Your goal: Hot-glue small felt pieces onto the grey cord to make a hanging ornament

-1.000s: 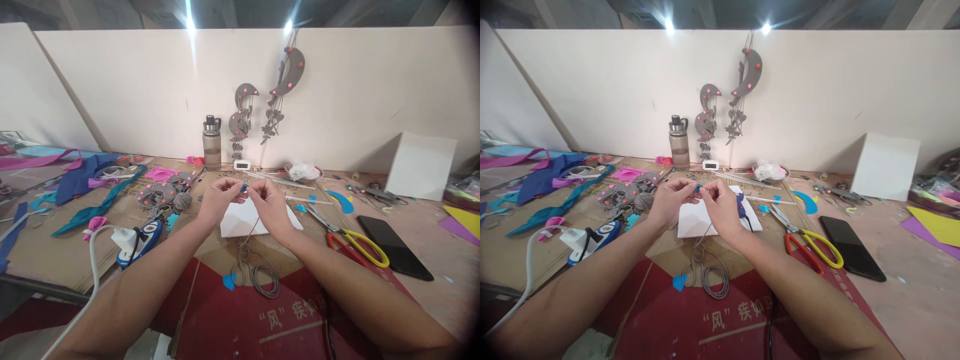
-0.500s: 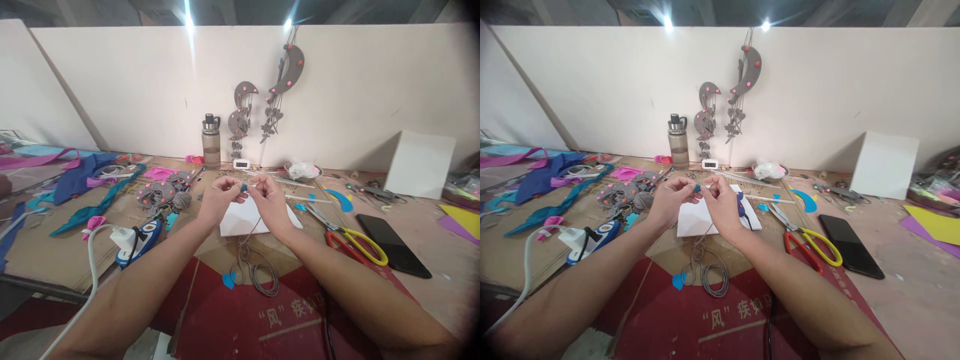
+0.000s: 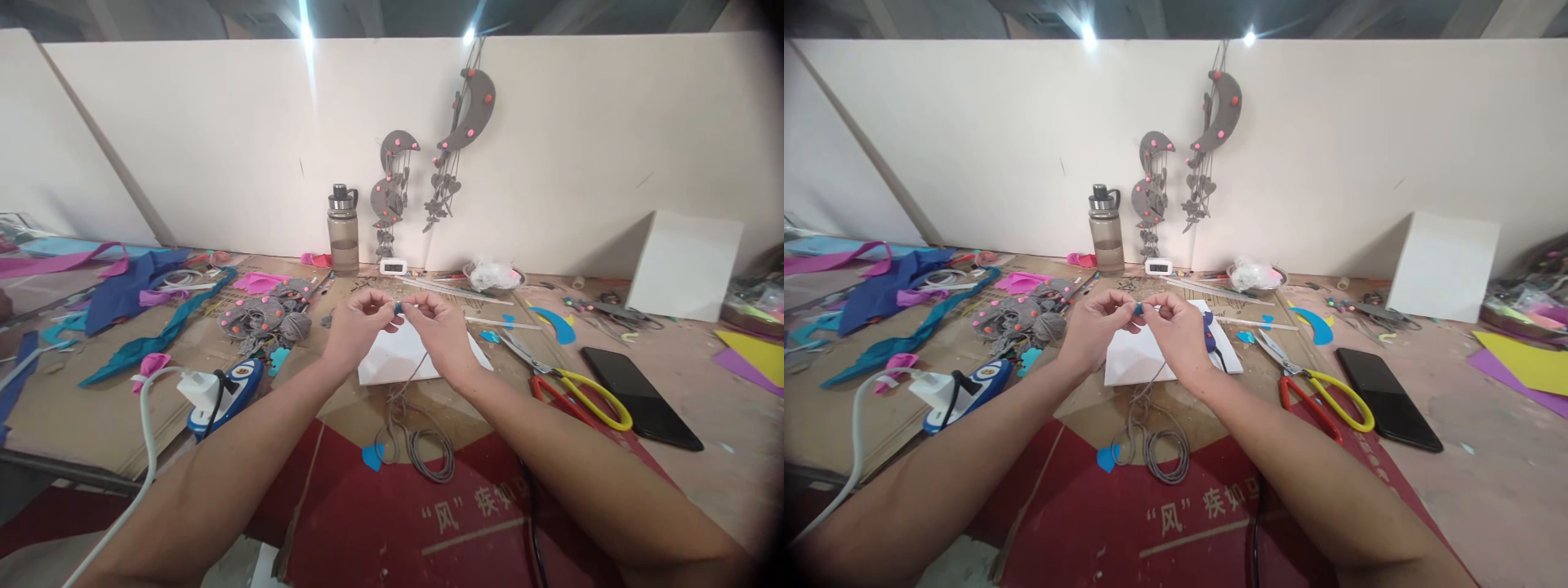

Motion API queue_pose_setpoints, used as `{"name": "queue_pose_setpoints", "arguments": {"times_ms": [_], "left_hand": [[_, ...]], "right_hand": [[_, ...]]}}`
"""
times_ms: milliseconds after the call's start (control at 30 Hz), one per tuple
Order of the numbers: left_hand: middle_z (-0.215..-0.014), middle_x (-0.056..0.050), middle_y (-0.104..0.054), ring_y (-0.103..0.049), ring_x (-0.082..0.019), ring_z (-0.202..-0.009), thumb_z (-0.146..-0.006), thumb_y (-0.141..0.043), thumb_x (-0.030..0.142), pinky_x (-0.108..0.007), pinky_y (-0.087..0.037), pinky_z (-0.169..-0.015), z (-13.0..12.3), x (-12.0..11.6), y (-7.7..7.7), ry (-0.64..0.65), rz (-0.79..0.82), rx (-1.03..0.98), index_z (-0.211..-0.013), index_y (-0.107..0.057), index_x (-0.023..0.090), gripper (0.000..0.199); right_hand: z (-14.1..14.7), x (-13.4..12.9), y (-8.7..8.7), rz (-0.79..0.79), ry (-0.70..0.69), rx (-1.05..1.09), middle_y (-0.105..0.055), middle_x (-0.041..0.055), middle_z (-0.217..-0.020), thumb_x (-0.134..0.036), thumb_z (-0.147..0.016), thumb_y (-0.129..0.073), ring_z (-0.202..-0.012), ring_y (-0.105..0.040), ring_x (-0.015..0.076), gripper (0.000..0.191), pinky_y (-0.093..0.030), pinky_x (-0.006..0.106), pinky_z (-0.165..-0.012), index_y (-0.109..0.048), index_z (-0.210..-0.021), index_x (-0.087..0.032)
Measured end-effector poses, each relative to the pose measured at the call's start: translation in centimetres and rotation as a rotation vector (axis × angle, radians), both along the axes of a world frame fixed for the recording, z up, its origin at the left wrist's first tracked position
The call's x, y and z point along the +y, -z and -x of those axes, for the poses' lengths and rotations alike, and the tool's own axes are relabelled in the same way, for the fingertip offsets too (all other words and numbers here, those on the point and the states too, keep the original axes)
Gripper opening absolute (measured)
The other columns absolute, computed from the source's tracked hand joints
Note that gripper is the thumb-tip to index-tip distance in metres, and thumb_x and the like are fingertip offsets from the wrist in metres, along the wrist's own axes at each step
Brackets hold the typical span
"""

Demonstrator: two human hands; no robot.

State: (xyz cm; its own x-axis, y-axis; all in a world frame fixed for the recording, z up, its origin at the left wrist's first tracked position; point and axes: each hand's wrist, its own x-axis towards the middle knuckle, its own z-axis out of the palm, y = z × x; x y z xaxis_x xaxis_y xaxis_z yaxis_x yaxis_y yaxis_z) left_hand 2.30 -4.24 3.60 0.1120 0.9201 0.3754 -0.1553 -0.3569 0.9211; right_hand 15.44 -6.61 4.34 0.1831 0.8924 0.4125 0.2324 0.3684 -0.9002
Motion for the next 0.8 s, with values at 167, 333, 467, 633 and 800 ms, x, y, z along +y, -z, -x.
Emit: {"name": "queue_pose_setpoints", "arguments": {"times_ms": [167,333,467,633,800], "left_hand": [[-0.071,-0.003,-0.065,-0.067,-0.016,-0.063,-0.072,-0.070,0.033,-0.026,-0.053,-0.057,0.2,0.1,-0.4,0.183,0.162,-0.110,-0.077,-0.062,0.012,0.024],[-0.079,-0.008,-0.066,-0.066,-0.017,-0.063,-0.073,-0.066,0.043,-0.025,-0.049,-0.049,0.7,0.7,-0.6,0.299,0.316,-0.138,-0.086,-0.064,0.010,0.035],[-0.075,-0.005,-0.064,-0.060,-0.011,-0.059,-0.071,-0.068,0.037,-0.019,-0.042,-0.046,1.2,1.5,0.0,0.138,0.295,-0.154,-0.079,-0.060,0.012,0.027],[-0.058,0.004,-0.049,-0.039,-0.003,-0.043,-0.071,-0.063,0.028,-0.016,-0.027,-0.040,1.5,2.4,0.8,-0.044,0.223,-0.139,-0.062,-0.046,0.015,0.023],[-0.047,0.005,-0.039,-0.032,-0.004,-0.037,-0.080,-0.054,0.046,-0.020,-0.022,-0.038,1.3,2.5,2.0,-0.044,0.120,0.096,-0.054,-0.042,0.017,0.041]], "right_hand": [[-0.1,0.6,0.2,0.072,-0.016,0.147,-0.053,-0.0047,-0.060,-0.034,-0.068,-0.061,-0.049,-0.036,0.0059,0.018,-0.028,0.021,-0.048,-0.062,-0.072,-0.016],[-0.5,0.9,0.3,0.214,-0.098,0.373,-0.041,-0.0089,-0.051,-0.032,-0.063,-0.064,-0.041,-0.023,0.0033,0.018,-0.015,0.022,-0.040,-0.056,-0.068,-0.017],[-0.7,0.6,0.3,0.279,-0.144,0.450,-0.033,-0.0111,-0.047,-0.032,-0.059,-0.067,-0.041,-0.019,0.0029,0.021,-0.012,0.021,-0.039,-0.054,-0.068,-0.017],[-0.4,0.3,1.1,0.308,-0.158,0.471,-0.030,-0.0116,-0.046,-0.033,-0.058,-0.067,-0.040,-0.019,0.0025,0.023,-0.012,0.020,-0.038,-0.053,-0.067,-0.018],[0.4,0.4,3.1,0.336,-0.160,0.441,-0.032,-0.0110,-0.045,-0.035,-0.059,-0.066,-0.039,-0.021,0.0031,0.022,-0.014,0.020,-0.037,-0.053,-0.068,-0.019]]}}
